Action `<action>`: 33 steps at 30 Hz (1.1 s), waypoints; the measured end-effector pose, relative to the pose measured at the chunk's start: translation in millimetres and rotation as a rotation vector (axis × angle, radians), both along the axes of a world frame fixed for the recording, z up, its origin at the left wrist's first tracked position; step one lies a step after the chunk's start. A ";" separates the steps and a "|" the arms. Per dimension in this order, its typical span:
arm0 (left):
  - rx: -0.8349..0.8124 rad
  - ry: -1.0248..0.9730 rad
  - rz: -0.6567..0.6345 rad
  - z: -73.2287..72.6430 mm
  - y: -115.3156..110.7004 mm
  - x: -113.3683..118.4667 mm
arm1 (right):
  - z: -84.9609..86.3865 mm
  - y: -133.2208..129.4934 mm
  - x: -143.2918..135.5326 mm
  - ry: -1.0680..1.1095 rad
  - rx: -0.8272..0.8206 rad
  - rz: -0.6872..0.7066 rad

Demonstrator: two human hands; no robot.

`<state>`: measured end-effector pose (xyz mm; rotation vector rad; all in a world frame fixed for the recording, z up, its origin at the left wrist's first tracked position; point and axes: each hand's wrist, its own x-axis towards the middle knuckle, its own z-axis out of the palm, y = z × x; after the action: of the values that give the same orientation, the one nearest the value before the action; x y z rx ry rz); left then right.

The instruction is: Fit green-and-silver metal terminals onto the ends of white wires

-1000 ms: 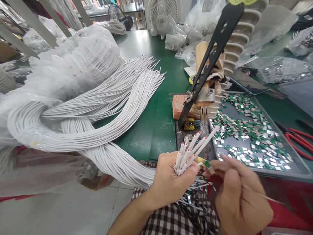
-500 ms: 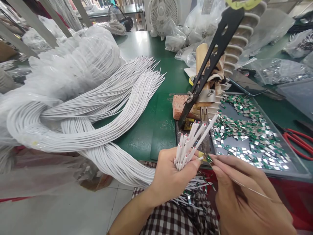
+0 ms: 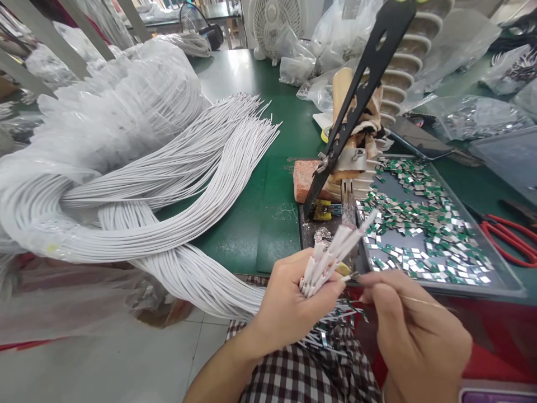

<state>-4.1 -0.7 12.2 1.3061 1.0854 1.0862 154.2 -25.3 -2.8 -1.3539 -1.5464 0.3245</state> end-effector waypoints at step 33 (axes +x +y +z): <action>-0.053 -0.087 -0.036 3.5 4.0 -1.7 | -7.1 -5.7 -5.5 0.092 0.169 0.006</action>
<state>-5.9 3.3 15.7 1.2213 1.0159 1.0700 148.7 -31.0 -9.8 -1.1869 -1.4673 0.2503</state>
